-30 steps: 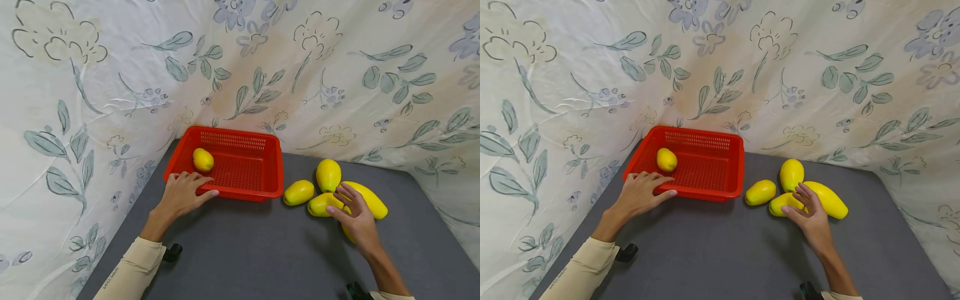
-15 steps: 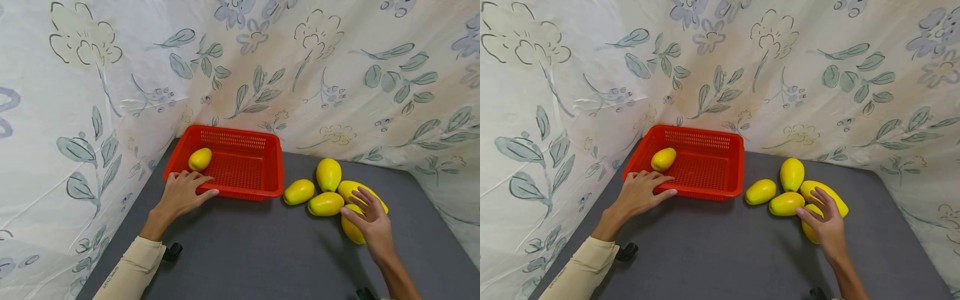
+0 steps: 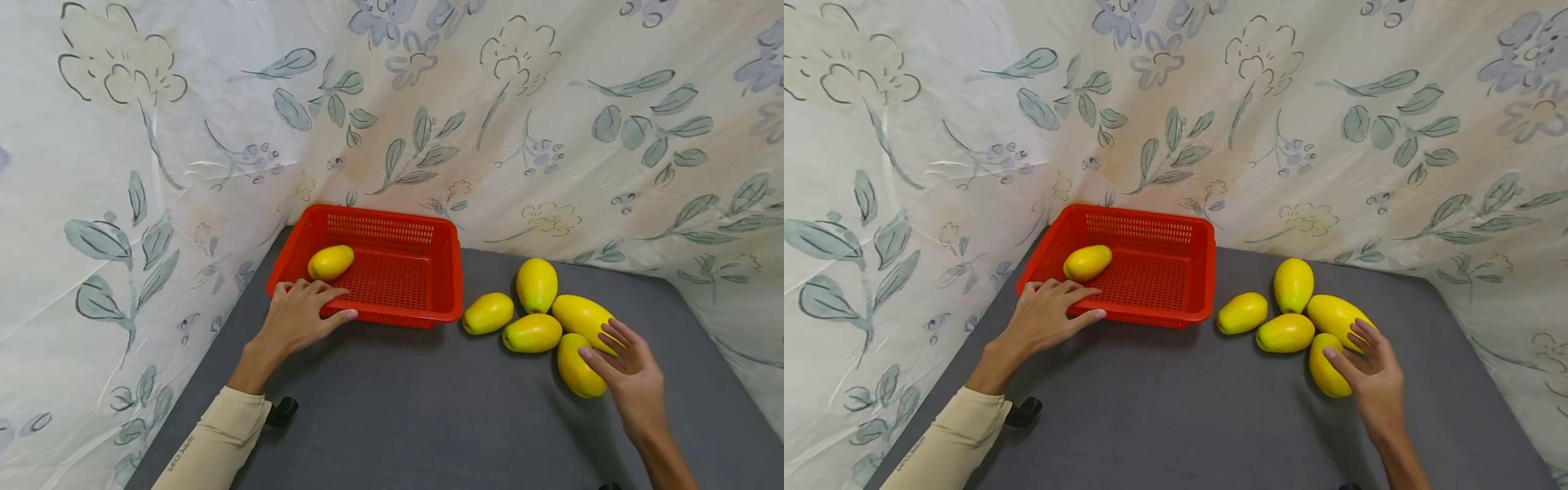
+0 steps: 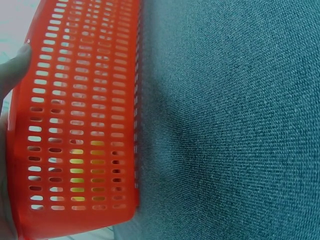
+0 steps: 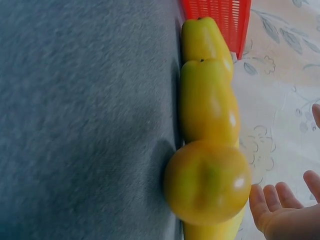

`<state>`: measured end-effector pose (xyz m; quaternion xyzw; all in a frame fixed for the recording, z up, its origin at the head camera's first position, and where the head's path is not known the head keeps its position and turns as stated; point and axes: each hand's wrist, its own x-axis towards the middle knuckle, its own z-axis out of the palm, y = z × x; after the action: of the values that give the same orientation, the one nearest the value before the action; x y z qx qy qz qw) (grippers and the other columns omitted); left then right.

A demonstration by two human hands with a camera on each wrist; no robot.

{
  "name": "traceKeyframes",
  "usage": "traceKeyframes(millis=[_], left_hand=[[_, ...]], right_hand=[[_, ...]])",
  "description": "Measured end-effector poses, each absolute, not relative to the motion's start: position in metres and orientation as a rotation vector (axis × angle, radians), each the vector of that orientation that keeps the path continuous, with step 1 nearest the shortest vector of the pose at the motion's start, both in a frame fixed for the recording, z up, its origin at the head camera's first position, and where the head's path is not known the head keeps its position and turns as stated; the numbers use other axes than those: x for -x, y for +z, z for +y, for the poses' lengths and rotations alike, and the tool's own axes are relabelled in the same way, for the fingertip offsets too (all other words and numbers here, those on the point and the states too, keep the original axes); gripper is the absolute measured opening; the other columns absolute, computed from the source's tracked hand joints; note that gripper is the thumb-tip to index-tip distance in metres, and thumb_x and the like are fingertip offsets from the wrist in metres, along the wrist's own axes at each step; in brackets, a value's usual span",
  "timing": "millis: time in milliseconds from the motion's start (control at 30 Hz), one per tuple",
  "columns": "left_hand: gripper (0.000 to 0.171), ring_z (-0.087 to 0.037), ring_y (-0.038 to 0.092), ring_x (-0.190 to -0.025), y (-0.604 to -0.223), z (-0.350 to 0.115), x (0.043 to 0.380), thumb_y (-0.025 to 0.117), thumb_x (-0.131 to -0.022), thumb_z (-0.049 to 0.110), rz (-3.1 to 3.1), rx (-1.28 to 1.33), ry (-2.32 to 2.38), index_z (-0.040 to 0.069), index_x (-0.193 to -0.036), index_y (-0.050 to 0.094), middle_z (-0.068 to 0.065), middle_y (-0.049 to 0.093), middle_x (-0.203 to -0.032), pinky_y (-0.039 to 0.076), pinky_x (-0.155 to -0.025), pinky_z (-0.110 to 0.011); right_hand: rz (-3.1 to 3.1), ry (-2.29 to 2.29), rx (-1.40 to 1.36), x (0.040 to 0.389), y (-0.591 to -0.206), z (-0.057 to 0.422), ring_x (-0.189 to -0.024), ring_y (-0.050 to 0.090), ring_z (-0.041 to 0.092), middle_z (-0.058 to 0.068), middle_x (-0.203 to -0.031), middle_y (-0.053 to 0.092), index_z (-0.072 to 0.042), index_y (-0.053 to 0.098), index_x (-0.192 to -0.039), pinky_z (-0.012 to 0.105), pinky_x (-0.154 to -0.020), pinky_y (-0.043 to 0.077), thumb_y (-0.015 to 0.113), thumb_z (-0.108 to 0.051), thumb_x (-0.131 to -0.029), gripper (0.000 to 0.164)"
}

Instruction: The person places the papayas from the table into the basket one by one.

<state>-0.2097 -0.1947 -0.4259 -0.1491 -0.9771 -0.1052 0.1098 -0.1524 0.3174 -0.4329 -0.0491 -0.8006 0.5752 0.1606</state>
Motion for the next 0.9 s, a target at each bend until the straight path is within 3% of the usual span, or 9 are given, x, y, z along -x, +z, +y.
traceKeyframes(millis=[133,367,500,600,700,833,900], left_hand=[[0.063,-0.031,0.053,-0.109,-0.428,-0.195,0.211,0.041,-0.086,0.076,-2.876,0.443,-0.306,0.037,-0.131,0.061,-0.002,0.063,-0.124,0.030,-0.091,-0.052],[0.062,-0.030,0.053,-0.109,-0.428,-0.195,0.210,0.042,-0.086,0.076,-2.868,0.442,-0.295,0.037,-0.130,0.062,-0.002,0.063,-0.124,0.031,-0.091,-0.052],[0.063,-0.030,0.053,-0.109,-0.428,-0.195,0.210,0.043,-0.086,0.075,-2.861,0.448,-0.301,0.035,-0.130,0.062,-0.003,0.063,-0.124,0.031,-0.090,-0.053],[0.063,-0.030,0.053,-0.109,-0.428,-0.195,0.210,0.043,-0.086,0.075,-2.862,0.450,-0.303,0.035,-0.130,0.062,-0.003,0.063,-0.124,0.031,-0.091,-0.053],[0.063,-0.030,0.053,-0.109,-0.427,-0.195,0.210,0.042,-0.086,0.076,-2.870,0.449,-0.293,0.036,-0.131,0.061,-0.002,0.063,-0.123,0.031,-0.092,-0.053],[0.063,-0.030,0.053,-0.109,-0.427,-0.195,0.209,0.042,-0.086,0.075,-2.879,0.444,-0.289,0.036,-0.132,0.061,-0.002,0.063,-0.124,0.031,-0.092,-0.053],[0.062,-0.030,0.053,-0.109,-0.427,-0.195,0.209,0.043,-0.086,0.075,-2.882,0.442,-0.292,0.036,-0.132,0.061,-0.002,0.063,-0.124,0.031,-0.092,-0.053]], right_hand=[[-2.278,1.629,0.238,0.150,-0.436,0.322,-0.119,0.047,0.012,0.005,-0.141,0.045,-0.017,0.042,-0.146,0.006,-0.079,0.045,0.075,-0.004,-0.084,0.071],[-2.519,1.386,0.324,0.148,-0.444,0.331,-0.119,0.045,0.004,0.003,-0.147,0.042,-0.021,0.038,-0.149,0.003,-0.080,0.041,0.074,-0.024,-0.088,0.072],[-2.602,1.340,0.388,0.147,-0.450,0.333,-0.125,0.042,0.010,0.003,-0.151,0.038,-0.023,0.036,-0.150,0.005,-0.084,0.040,0.073,-0.034,-0.087,0.074],[-2.665,1.317,0.424,0.148,-0.453,0.332,-0.131,0.038,0.022,0.007,-0.154,0.034,-0.025,0.033,-0.152,0.023,-0.101,0.040,0.071,-0.042,-0.087,0.077],[-2.724,1.291,0.423,0.148,-0.455,0.332,-0.132,0.036,0.029,0.013,-0.154,0.034,-0.024,0.033,-0.152,0.040,-0.101,0.038,0.069,-0.047,-0.087,0.077],[-2.783,1.260,0.389,0.148,-0.455,0.332,-0.128,0.037,0.031,0.017,-0.151,0.035,-0.020,0.035,-0.152,0.020,-0.086,0.040,0.068,-0.049,-0.087,0.078],[-2.802,1.260,0.374,0.148,-0.455,0.331,-0.128,0.038,0.035,0.018,-0.151,0.033,-0.017,0.034,-0.152,0.020,-0.083,0.041,0.068,-0.049,-0.087,0.080]])
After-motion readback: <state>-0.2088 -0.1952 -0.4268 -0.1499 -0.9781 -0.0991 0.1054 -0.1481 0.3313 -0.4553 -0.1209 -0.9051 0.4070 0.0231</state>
